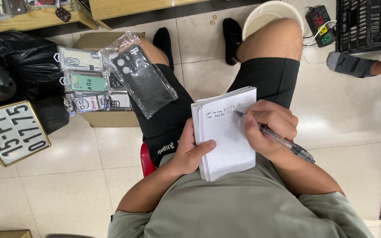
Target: Cleaning and inspecting mobile phone cases with a cloth and recording information in a notebook.
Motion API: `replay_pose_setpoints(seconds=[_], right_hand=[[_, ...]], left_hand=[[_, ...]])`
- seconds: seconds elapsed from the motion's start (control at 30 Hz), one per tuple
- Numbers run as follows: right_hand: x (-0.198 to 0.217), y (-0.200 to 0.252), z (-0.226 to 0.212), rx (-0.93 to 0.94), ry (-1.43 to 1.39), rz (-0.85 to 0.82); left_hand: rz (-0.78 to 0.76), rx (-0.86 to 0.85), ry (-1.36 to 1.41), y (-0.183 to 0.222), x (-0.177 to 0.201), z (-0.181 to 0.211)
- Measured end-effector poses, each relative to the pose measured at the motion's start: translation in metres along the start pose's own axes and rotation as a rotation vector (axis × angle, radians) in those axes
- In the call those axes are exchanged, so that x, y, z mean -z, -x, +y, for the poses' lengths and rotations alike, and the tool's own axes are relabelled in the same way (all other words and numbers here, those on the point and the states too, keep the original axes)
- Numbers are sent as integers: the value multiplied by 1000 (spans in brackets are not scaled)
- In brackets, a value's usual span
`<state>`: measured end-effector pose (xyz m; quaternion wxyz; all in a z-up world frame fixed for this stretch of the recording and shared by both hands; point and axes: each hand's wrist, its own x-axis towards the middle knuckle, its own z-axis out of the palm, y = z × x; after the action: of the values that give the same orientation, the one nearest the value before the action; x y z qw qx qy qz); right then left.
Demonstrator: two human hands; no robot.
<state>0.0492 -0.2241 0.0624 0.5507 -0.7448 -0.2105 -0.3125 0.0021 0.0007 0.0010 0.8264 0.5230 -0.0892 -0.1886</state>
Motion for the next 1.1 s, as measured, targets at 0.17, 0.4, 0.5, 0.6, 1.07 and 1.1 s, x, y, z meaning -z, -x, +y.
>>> replay_pose_setpoints(seconds=[0.17, 0.4, 0.5, 0.6, 1.07, 1.1], right_hand=[[-1, -3, -2, -1, 17, -10], [0, -6, -6, -23, 15, -35], [1, -5, -3, -30, 6, -32], [4, 3, 2, -34, -21, 5], [3, 2, 4, -28, -9, 2], [3, 2, 3, -30, -4, 1]], left_hand=[[1, 0, 10, -1, -1, 3], [6, 14, 20, -2, -3, 5], [10, 27, 34, 0, -1, 0], [12, 27, 27, 0, 0, 0], [6, 26, 18, 0, -1, 1], [9, 25, 16, 1, 0, 0]])
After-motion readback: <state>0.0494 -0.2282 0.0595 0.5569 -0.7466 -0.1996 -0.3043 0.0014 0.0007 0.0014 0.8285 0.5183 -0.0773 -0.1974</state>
